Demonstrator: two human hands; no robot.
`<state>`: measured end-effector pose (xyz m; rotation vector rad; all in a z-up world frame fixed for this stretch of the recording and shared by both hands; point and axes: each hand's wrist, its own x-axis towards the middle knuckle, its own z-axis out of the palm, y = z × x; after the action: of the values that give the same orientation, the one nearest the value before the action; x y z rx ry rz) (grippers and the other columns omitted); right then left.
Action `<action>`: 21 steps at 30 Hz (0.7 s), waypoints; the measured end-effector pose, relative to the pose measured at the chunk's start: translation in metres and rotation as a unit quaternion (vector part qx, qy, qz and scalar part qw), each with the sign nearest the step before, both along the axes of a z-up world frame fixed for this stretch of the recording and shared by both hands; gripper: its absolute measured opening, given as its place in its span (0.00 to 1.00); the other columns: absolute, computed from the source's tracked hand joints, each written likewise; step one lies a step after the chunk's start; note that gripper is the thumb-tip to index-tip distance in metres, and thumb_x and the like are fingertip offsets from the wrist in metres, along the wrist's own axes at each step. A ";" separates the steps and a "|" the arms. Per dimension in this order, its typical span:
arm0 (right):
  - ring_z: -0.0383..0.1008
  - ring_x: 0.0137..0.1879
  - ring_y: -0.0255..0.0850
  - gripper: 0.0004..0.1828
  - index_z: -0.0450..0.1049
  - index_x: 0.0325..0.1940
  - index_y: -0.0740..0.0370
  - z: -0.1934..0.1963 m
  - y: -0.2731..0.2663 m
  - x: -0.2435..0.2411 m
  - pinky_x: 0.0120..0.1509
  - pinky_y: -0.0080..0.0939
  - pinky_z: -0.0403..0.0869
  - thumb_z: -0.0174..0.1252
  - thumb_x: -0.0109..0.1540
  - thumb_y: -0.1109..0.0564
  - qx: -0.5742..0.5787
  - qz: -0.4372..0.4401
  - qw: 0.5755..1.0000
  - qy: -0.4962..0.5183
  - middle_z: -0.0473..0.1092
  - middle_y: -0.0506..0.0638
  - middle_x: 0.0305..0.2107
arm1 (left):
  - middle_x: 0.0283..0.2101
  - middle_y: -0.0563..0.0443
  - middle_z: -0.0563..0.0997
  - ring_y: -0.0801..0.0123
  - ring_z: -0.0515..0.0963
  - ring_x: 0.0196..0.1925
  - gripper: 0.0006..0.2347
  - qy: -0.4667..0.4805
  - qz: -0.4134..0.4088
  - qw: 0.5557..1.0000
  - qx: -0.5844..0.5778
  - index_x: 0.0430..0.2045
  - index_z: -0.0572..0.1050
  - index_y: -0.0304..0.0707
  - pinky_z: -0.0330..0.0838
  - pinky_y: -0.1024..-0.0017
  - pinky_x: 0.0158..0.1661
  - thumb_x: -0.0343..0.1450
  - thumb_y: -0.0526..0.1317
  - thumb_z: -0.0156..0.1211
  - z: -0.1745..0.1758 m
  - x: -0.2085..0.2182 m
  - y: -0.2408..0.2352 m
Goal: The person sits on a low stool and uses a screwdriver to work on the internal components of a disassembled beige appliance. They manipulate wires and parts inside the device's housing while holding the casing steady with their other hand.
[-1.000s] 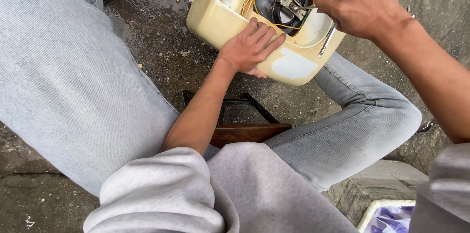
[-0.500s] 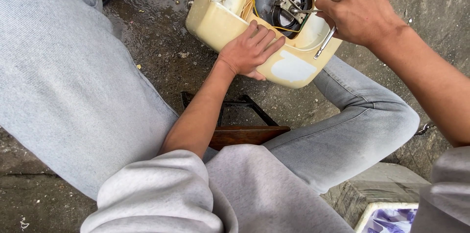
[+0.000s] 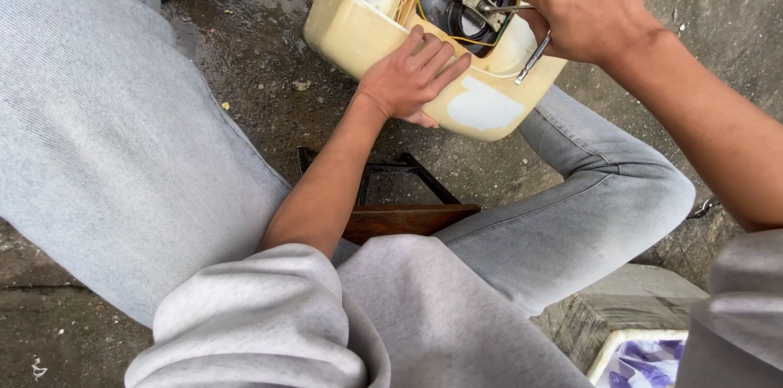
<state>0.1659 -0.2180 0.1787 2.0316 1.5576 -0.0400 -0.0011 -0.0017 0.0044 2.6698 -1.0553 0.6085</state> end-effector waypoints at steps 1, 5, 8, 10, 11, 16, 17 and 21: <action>0.76 0.32 0.40 0.12 0.71 0.36 0.44 -0.002 0.002 -0.001 0.37 0.39 0.69 0.54 0.69 0.40 0.008 -0.034 0.999 0.005 0.71 0.35 0.24 | 0.52 0.43 0.74 0.56 0.75 0.51 0.57 -0.001 0.002 1.000 0.002 0.67 0.66 0.37 0.68 0.46 0.57 0.54 0.87 0.54 0.001 0.000 0.001; 0.74 0.31 0.46 0.15 0.69 0.34 0.46 -0.011 -0.007 -0.003 0.37 0.43 0.67 0.55 0.68 0.38 0.042 -0.063 0.997 0.016 0.71 0.41 0.23 | 0.52 0.43 0.74 0.55 0.75 0.51 0.57 -0.002 0.003 1.000 -0.005 0.66 0.67 0.37 0.68 0.46 0.57 0.53 0.87 0.55 -0.001 0.000 0.000; 0.70 0.28 0.46 0.17 0.70 0.35 0.45 -0.015 -0.010 -0.009 0.30 0.43 0.59 0.53 0.67 0.34 0.022 -0.114 0.993 -0.016 0.69 0.41 0.21 | 0.53 0.43 0.74 0.56 0.75 0.52 0.56 0.002 0.001 1.000 0.006 0.68 0.65 0.37 0.68 0.45 0.57 0.55 0.85 0.55 0.001 -0.002 -0.001; 0.67 0.28 0.43 0.29 0.76 0.34 0.41 -0.015 -0.009 -0.008 0.31 0.44 0.58 0.53 0.76 0.22 0.027 -0.118 0.990 -0.069 0.63 0.43 0.18 | 0.51 0.43 0.74 0.57 0.75 0.50 0.56 -0.006 0.001 1.000 -0.003 0.65 0.67 0.36 0.69 0.48 0.55 0.55 0.88 0.53 0.005 -0.001 0.001; 0.67 0.28 0.43 0.29 0.76 0.34 0.41 -0.017 -0.013 -0.006 0.31 0.44 0.58 0.53 0.76 0.22 0.028 -0.119 0.990 -0.071 0.63 0.43 0.18 | 0.51 0.43 0.74 0.57 0.75 0.50 0.56 -0.009 0.000 1.000 -0.003 0.65 0.67 0.36 0.69 0.48 0.55 0.55 0.88 0.53 0.006 0.001 -0.001; 0.52 0.25 0.37 0.39 0.68 0.24 0.48 -0.024 -0.010 -0.008 0.33 0.42 0.50 0.46 0.88 0.35 0.135 -0.150 0.978 -0.055 0.47 0.41 0.17 | 0.52 0.43 0.73 0.57 0.74 0.50 0.56 0.002 -0.002 1.000 -0.005 0.65 0.66 0.37 0.69 0.47 0.55 0.54 0.86 0.57 0.007 -0.001 0.000; 0.52 0.25 0.37 0.39 0.68 0.24 0.48 -0.026 -0.008 -0.011 0.33 0.42 0.50 0.46 0.88 0.35 0.136 -0.151 0.978 -0.055 0.47 0.41 0.17 | 0.52 0.43 0.73 0.57 0.74 0.50 0.56 0.002 -0.002 1.000 -0.003 0.65 0.66 0.37 0.69 0.47 0.55 0.54 0.86 0.57 0.006 -0.002 0.002; 0.53 0.21 0.37 0.33 0.69 0.24 0.45 -0.025 -0.003 -0.020 0.32 0.40 0.55 0.51 0.84 0.40 0.152 -0.148 0.971 -0.109 0.53 0.41 0.15 | 0.52 0.41 0.73 0.55 0.74 0.50 0.56 0.009 -0.005 1.000 -0.002 0.66 0.65 0.36 0.69 0.47 0.55 0.56 0.87 0.55 0.006 -0.001 0.001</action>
<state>0.1458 -0.2210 0.1535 2.3996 1.1718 0.3172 -0.0025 -0.0008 0.0104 2.6602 -1.0623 0.5828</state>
